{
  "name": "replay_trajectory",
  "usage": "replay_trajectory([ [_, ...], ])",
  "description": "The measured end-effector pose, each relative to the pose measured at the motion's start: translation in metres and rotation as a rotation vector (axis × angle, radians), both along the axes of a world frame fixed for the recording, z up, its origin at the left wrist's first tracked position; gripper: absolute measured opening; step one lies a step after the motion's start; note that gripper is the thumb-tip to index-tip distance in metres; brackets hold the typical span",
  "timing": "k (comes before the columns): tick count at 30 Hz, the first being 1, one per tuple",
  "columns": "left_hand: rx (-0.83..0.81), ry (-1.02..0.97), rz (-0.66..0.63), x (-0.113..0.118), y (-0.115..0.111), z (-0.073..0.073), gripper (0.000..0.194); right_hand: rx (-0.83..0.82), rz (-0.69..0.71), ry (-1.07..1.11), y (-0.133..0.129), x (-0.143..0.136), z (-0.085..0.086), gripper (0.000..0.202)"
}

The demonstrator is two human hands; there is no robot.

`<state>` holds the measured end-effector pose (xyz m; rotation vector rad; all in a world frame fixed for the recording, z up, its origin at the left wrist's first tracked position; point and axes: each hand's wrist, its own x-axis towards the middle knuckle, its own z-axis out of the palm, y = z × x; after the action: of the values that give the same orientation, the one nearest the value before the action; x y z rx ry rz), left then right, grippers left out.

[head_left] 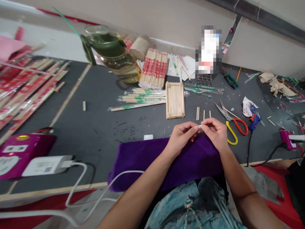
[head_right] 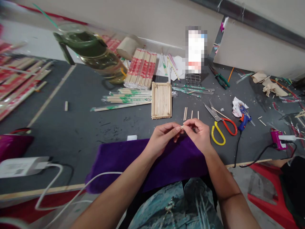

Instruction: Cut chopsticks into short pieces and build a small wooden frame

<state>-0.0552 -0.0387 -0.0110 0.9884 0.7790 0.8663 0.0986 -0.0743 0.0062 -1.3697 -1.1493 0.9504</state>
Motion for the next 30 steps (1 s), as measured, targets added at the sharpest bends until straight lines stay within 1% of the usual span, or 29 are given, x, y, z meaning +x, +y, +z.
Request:
replay_trajectory([
  [4, 0.139, 0.101, 0.045, -0.001, -0.001, 0.002, 0.032, 0.029, 0.005, -0.074, -0.001, 0.001, -0.001, 0.010],
  [6, 0.160, 0.119, 0.056, -0.001, -0.001, 0.003, 0.031, 0.027, 0.002, -0.100, -0.002, 0.001, -0.001, 0.010],
  [10, 0.076, 0.057, 0.044, 0.001, -0.001, 0.002, 0.032, -0.006, 0.004, -0.095, -0.002, -0.002, -0.001, 0.014],
  [13, 0.040, 0.025, 0.059, 0.002, 0.000, 0.002, 0.033, -0.001, 0.042, -0.081, -0.002, 0.000, 0.000, 0.017],
  [15, 0.030, 0.019, 0.075, 0.002, 0.001, 0.002, 0.033, 0.022, 0.070, -0.116, -0.003, 0.006, 0.001, 0.025],
  [17, 0.021, 0.022, 0.087, 0.002, 0.001, 0.001, 0.033, 0.047, 0.038, -0.240, -0.007, 0.020, 0.003, 0.035],
  [18, 0.018, 0.024, 0.092, 0.001, 0.001, 0.001, 0.033, 0.056, -0.014, -0.347, -0.010, 0.029, 0.003, 0.035],
  [19, 0.016, 0.025, 0.095, 0.001, 0.002, 0.000, 0.033, 0.058, -0.072, -0.481, -0.014, 0.039, 0.003, 0.033],
  [21, 0.014, 0.023, 0.102, 0.001, 0.002, 0.000, 0.032, 0.017, -0.128, -0.779, -0.023, 0.062, -0.001, 0.033],
  [23, 0.015, 0.014, 0.107, 0.001, 0.002, 0.000, 0.032, -0.044, -0.163, -1.009, -0.034, 0.086, -0.009, 0.038],
  [26, 0.021, 0.013, 0.109, 0.001, 0.001, 0.001, 0.030, -0.094, -0.140, -1.194, -0.047, 0.112, -0.019, 0.046],
  [28, 0.026, 0.025, 0.110, 0.001, 0.001, 0.001, 0.030, -0.133, -0.127, -1.288, -0.052, 0.120, -0.022, 0.050],
  [30, 0.028, 0.037, 0.118, 0.001, 0.001, 0.000, 0.029, -0.203, -0.118, -1.381, -0.053, 0.123, -0.021, 0.053],
])
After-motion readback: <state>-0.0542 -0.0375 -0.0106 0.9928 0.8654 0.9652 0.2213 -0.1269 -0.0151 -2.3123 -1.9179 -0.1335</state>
